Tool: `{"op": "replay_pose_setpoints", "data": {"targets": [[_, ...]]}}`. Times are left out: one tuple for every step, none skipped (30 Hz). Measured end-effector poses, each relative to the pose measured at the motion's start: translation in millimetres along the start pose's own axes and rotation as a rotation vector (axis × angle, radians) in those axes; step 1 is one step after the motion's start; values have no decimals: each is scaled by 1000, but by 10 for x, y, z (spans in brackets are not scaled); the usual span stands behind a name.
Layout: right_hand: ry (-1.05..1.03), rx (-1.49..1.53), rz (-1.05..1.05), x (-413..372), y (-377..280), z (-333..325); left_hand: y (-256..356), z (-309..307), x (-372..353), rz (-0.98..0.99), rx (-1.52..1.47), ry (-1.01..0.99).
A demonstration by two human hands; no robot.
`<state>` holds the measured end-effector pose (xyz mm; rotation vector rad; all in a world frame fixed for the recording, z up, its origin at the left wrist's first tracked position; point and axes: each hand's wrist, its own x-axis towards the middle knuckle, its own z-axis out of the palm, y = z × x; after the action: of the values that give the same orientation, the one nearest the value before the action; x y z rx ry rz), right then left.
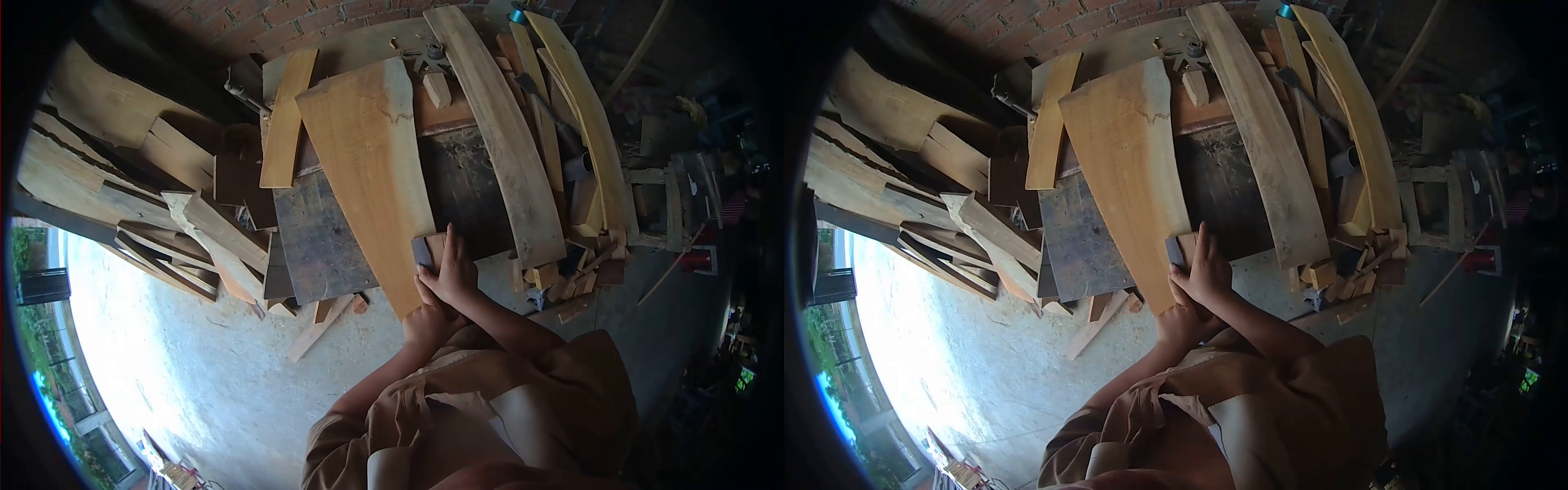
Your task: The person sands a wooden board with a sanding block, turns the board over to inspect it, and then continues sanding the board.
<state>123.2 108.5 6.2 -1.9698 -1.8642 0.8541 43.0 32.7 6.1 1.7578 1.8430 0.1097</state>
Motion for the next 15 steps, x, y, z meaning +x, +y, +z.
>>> {"op": "replay_pose_setpoints", "data": {"targets": [[46, -9, -32, 197, -16, 12, 21, -130, 201, 2, -1, 5], [89, -20, -64, 426, -42, 9, 25, -261, 435, 1, 34, -39], [76, -8, -50, 726, -144, -62, 30, -397, 702, -2, 68, -82], [60, 5, -37, 1083, -264, -131, 41, -543, 1013, 6, 71, -25], [127, -32, -85, 1475, -322, -122, 52, -714, 1374, 15, 77, 36], [197, -67, -137, 1906, -395, -120, 70, -909, 1766, 8, 97, 44], [135, -77, -69, 2315, -585, -250, 92, -1107, 2161, -1, 115, 52], [350, -169, -201, 2819, -585, -136, 111, -1304, 2550, -7, 131, 90], [236, -95, -144, 3193, -766, -294, 126, -1484, 2921, -11, 146, 127], [289, -124, -153, 3618, -846, -278, 123, -1662, 3279, -12, 161, 133], [207, -141, -104, 3899, -1013, -407, 133, -1811, 3567, -10, 178, 142], [125, -156, -54, 4077, -1153, -536, 155, -1894, 3766, -11, 181, 153], [130, -148, -59, 4193, -1179, -547, 170, -1952, 3901, -33, 182, 148], [137, -167, -82, 4252, -1193, -538, 163, -1970, 3954, -56, 186, 141], [141, -185, -102, 4250, -1182, -505, 158, -1940, 3900, -59, 198, 142]]}}
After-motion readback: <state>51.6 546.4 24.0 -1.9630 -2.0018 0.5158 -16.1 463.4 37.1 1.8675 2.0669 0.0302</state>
